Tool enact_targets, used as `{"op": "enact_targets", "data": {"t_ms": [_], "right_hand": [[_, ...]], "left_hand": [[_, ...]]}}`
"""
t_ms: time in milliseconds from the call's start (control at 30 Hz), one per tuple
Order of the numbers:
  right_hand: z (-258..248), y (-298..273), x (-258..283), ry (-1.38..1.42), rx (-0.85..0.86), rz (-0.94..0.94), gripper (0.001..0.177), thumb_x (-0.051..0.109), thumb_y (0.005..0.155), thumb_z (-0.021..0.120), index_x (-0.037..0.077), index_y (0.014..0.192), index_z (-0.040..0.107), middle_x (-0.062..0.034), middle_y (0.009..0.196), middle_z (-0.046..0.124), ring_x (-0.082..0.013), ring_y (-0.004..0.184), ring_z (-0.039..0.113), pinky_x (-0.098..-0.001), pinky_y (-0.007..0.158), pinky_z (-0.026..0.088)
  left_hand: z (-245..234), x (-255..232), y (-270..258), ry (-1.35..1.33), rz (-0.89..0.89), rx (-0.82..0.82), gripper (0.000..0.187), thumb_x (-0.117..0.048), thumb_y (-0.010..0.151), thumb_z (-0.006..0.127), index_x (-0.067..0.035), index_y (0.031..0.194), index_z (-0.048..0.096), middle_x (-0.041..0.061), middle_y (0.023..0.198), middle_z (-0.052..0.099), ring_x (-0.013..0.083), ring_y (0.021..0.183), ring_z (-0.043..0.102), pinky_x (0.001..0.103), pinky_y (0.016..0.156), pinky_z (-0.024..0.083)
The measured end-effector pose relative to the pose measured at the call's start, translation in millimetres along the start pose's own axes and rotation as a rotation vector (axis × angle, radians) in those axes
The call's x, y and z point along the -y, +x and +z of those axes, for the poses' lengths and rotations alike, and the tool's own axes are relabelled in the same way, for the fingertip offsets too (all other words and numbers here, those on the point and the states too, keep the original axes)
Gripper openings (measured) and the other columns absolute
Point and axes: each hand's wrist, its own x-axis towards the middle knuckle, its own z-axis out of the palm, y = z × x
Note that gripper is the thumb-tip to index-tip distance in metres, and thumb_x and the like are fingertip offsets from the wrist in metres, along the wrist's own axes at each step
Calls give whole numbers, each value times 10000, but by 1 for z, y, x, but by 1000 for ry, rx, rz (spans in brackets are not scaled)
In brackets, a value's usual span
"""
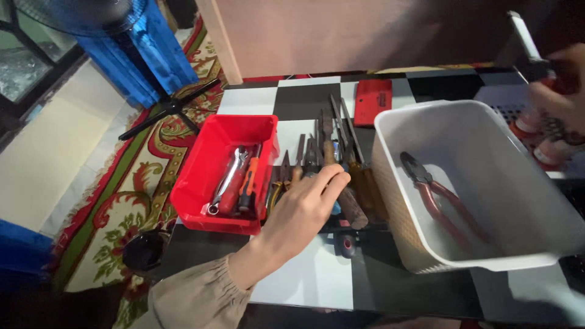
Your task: Organize various tools into containers and tidy up the workspace.
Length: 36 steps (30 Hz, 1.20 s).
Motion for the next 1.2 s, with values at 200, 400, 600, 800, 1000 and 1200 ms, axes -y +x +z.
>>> {"op": "enact_targets", "data": {"t_ms": [200,400,600,800,1000,1200], "right_hand": [[-54,-107,192,-74,273,-188,343,272,954,708,142,1267,659,-108,912,758,-224,787,755,-374,720,607],[10,-105,248,-41,447,-521,694,299,829,753,25,1353,390,-275,849,729,-407,808,751,-459,719,635],[76,-64,256,-79,397,-633,764,376,818,820,-108,1238,403,-337,996,698,-477,972,702,-502,799,602],[67,-28,269,-139,395,-588,713,448,832,781,-66,1224,482,-298,1050,707,-447,996,704,-511,846,580],[117,32,271,-210,222,-666,747,512,774,830,-161,1051,661,-309,1111,660,-458,977,694,-490,831,587],[121,10,304,-181,512,-509,499,411,822,740,-87,841,750,-258,814,771,-365,743,794,-438,699,654]], "left_hand": [[2,7,-28,-87,-37,25,423,90,832,620,37,1251,583,184,1307,601,344,1068,688,405,922,559],[6,11,-50,-86,-62,35,430,69,807,634,50,1236,610,219,1290,598,379,1088,659,437,960,536],[17,21,-57,-68,-39,8,430,75,811,650,60,1240,610,228,1302,590,388,1136,655,452,1002,530],[-3,15,-47,-152,-164,-94,541,155,740,605,22,1264,623,206,1341,612,408,1158,648,464,990,532],[-6,21,-50,-67,-185,-137,441,143,810,628,17,1233,646,181,1311,652,362,1122,684,425,948,571],[-6,21,-59,-8,-165,-128,411,107,809,633,45,1215,643,208,1303,667,347,1098,710,385,880,596]]}}
